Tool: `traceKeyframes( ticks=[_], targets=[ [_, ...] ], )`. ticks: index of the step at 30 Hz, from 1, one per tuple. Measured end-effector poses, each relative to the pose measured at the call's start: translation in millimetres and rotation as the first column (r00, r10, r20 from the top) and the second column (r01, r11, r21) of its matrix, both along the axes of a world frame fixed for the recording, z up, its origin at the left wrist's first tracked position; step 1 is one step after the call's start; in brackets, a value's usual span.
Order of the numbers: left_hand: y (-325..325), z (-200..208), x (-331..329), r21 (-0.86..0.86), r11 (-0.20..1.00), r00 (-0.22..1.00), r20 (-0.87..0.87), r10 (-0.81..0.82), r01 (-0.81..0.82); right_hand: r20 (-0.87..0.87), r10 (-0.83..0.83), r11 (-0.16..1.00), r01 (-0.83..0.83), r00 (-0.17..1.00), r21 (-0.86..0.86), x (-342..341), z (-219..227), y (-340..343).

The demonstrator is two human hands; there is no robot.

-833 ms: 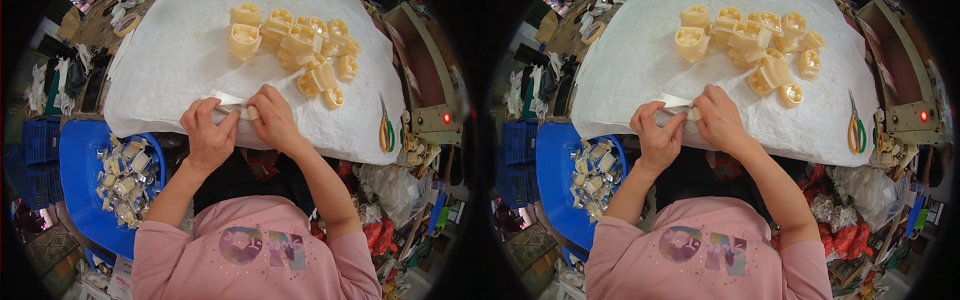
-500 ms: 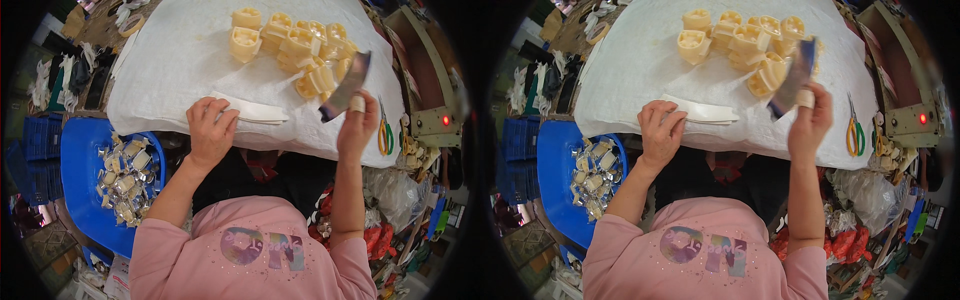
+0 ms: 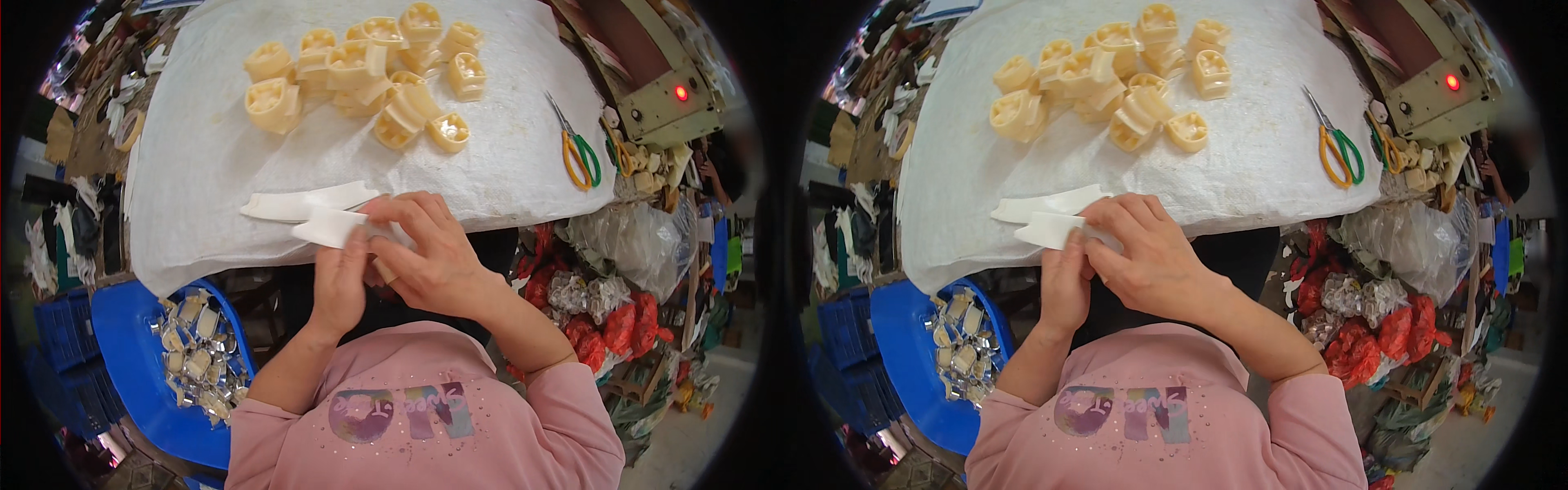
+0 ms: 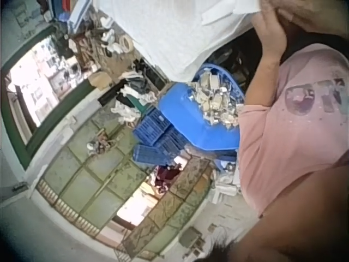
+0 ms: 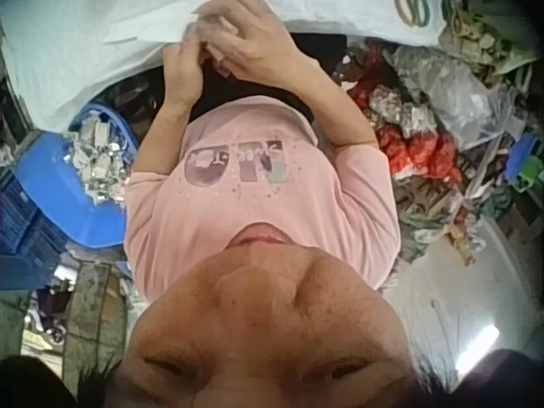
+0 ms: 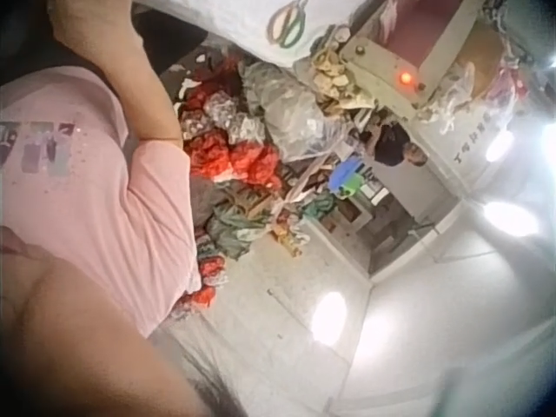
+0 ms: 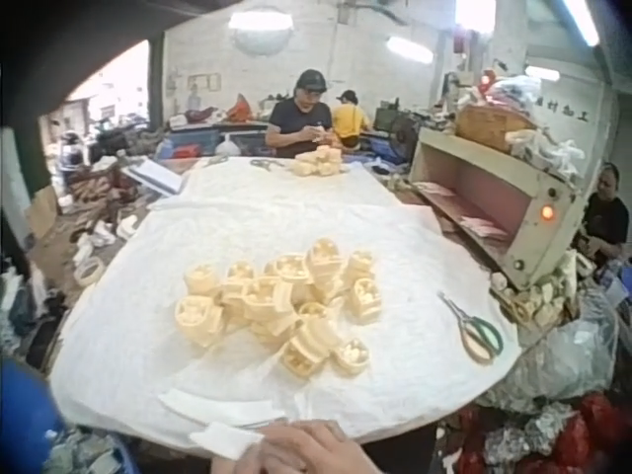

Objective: Assembling plastic and metal shoe heel components using hands and scissors.

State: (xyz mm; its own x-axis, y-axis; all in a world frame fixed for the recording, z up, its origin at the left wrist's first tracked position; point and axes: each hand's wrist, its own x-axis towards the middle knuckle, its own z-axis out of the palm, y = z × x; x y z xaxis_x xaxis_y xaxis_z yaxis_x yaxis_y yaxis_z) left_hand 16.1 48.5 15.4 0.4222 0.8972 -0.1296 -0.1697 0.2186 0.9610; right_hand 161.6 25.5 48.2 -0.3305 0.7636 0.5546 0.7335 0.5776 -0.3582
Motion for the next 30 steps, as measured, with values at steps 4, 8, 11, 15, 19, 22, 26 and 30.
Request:
traceKeyframes(
  ticks=[4, 8, 11, 15, 19, 22, 26, 30],
  targets=[
    [5.7, -2.1, -1.9, -0.187, 0.981, 0.958, 0.287, 0.008, 0.048, -0.333, -0.189, 0.976, 0.139, 0.924, -0.170, 38.1, -9.4, 18.8],
    [5.8, -1.7, -3.1, -0.147, 0.989, 0.951, 0.308, 0.035, 0.011, -0.174, -0.593, 0.804, 0.564, 0.786, -0.188, 85.9, -36.4, 57.2],
    [4.4, -6.1, -5.8, -0.121, 0.992, 0.948, 0.317, 0.003, 0.038, 0.014, -0.664, 0.726, 0.649, 0.748, -0.228, 87.6, -46.5, 65.9],
    [1.7, -0.1, -2.6, -0.164, 0.986, 0.948, 0.314, 0.052, 0.000, 0.061, -0.682, 0.679, 0.663, 0.728, -0.316, 88.8, -39.4, 63.0],
    [2.4, -2.9, -2.2, -0.124, 0.992, 0.954, 0.299, 0.029, 0.008, -0.506, -0.721, 0.689, 0.410, 0.474, -0.598, 107.0, -43.0, 45.0],
    [1.4, -0.3, 2.6, -0.188, 0.982, 0.932, 0.356, 0.069, 0.000, -0.466, -0.678, 0.734, 0.548, 0.568, -0.400, 123.0, -66.8, 23.9],
    [2.6, -0.1, 5.3, -0.226, 0.974, 0.921, 0.383, 0.065, 0.026, -0.125, -0.720, 0.693, 0.709, 0.682, -0.125, 127.1, -68.6, 11.1],
    [1.5, 0.9, 7.2, -0.204, 0.978, 0.923, 0.382, 0.048, 0.033, -0.102, -0.746, 0.663, 0.722, 0.658, -0.196, 119.5, -63.1, 8.9]
  ],
)
